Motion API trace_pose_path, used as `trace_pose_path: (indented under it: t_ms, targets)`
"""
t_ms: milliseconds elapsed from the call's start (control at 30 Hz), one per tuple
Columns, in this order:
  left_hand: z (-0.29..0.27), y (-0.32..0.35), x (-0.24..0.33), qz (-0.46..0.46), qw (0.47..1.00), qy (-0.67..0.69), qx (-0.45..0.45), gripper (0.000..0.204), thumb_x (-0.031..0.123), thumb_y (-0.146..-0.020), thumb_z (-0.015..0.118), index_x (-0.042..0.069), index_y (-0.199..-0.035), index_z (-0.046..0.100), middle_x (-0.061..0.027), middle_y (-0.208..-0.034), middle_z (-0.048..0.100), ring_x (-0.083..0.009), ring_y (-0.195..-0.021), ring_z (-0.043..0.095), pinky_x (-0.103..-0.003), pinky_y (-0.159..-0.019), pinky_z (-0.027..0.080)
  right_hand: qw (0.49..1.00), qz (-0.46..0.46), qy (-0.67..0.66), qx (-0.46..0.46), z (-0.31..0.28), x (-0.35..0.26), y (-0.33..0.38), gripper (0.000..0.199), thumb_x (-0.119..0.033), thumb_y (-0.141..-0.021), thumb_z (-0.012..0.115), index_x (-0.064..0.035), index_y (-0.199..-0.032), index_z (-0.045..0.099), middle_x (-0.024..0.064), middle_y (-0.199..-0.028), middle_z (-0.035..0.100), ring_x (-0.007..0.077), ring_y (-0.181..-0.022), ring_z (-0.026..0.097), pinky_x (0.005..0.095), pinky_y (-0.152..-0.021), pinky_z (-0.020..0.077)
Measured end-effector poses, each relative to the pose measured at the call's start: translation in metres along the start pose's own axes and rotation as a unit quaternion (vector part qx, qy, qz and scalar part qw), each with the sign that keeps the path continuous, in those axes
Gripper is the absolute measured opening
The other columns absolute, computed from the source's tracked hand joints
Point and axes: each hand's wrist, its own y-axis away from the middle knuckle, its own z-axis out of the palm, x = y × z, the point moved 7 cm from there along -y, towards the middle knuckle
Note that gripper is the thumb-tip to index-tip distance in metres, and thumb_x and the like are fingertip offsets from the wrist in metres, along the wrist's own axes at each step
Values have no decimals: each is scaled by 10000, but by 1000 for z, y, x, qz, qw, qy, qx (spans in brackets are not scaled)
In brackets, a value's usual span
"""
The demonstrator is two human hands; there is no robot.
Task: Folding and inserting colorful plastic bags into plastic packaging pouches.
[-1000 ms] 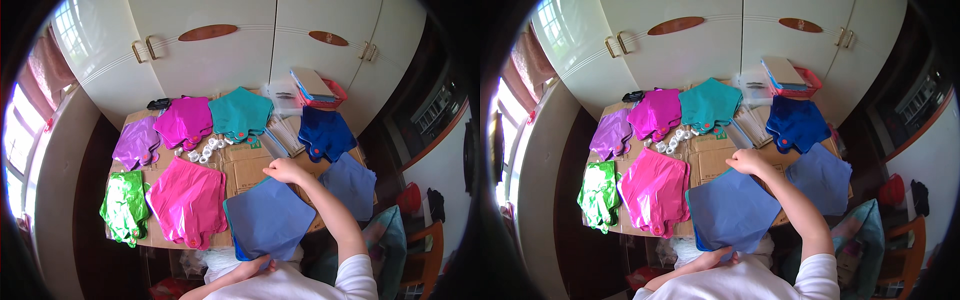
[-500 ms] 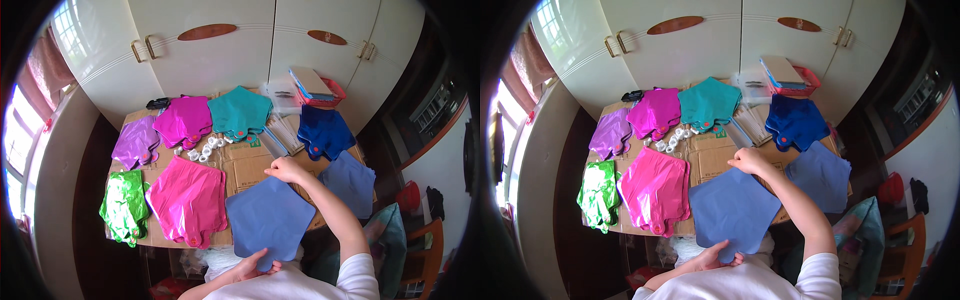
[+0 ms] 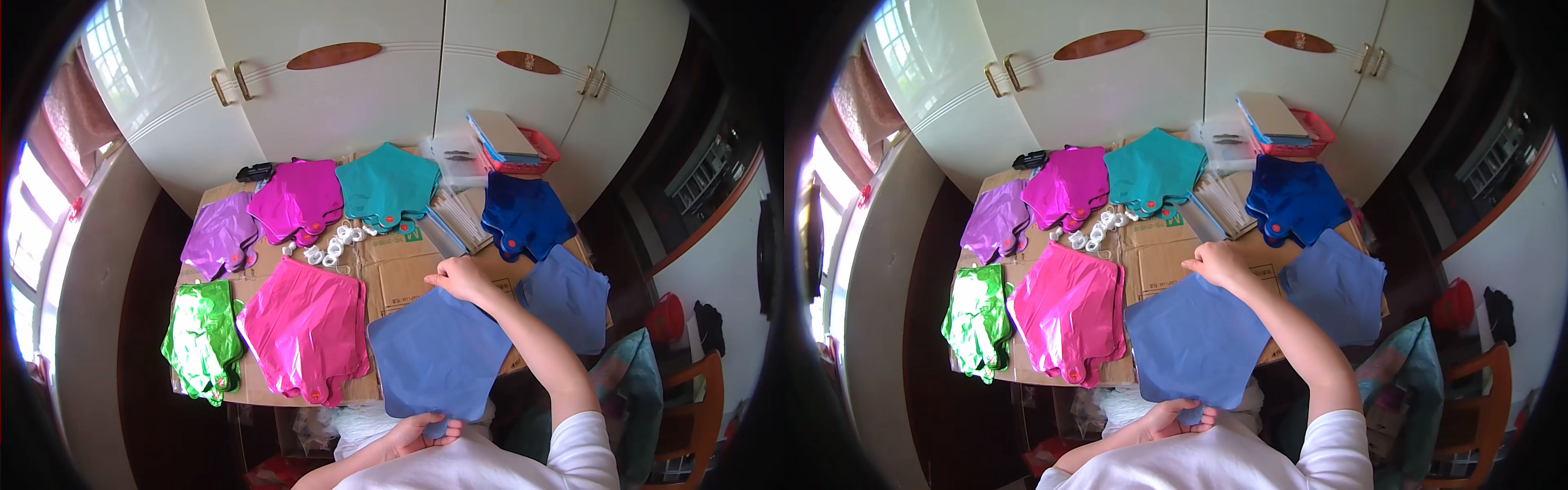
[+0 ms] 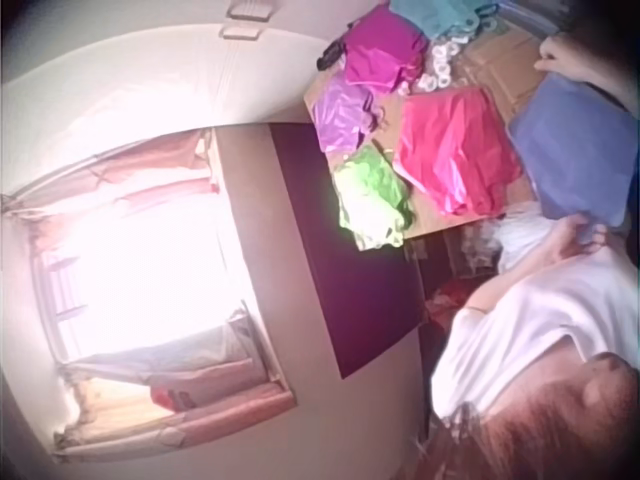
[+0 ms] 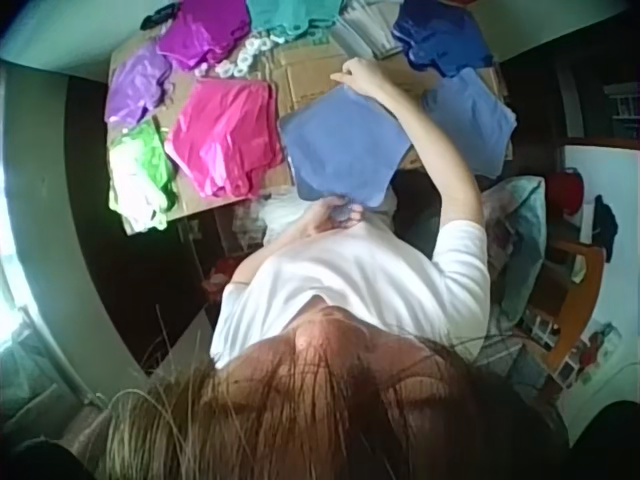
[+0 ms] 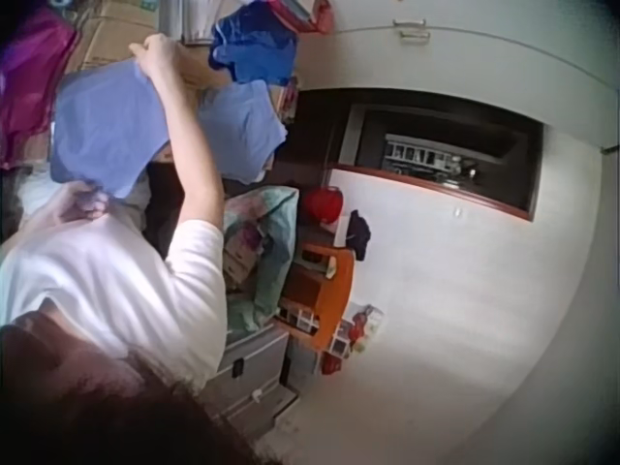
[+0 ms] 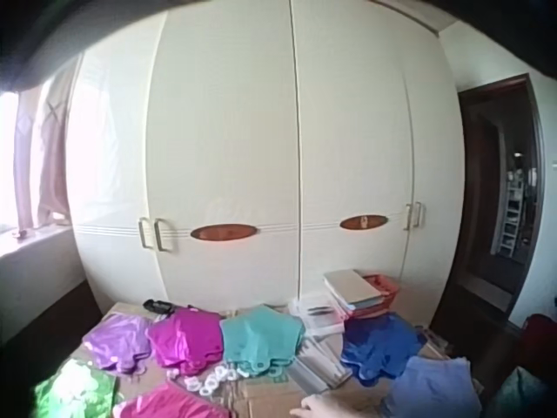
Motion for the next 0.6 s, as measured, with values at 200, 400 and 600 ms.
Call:
trace_pose_path:
  t_ms: [200,400,600]
  targets:
    - [7,1,7,12,990,89,-104,387,329,-943,498,-20,-1108,525,-128,-947,632,-233,-856,631,-359,-848,536,999,21,-29,38,1,10,0,339,-381,-800,669,-54,-708,658,152,-716,656,329,-688,638,430,-644,499]
    - [0,-6,4,10,995,85,-48,250,270,-951,492,38,-1044,496,-127,-895,617,-227,-795,608,-397,-810,530,998,51,-30,-19,-4,6,1,408,-443,-837,613,-42,-786,669,162,-775,671,317,-751,653,412,-683,505]
    - [6,-4,7,18,992,86,-96,198,229,-967,466,41,-998,520,-99,-858,625,-202,-803,621,-368,-772,555,990,68,-40,-119,-11,27,34,510,-532,-853,556,-36,-819,669,159,-813,676,298,-790,651,398,-723,492]
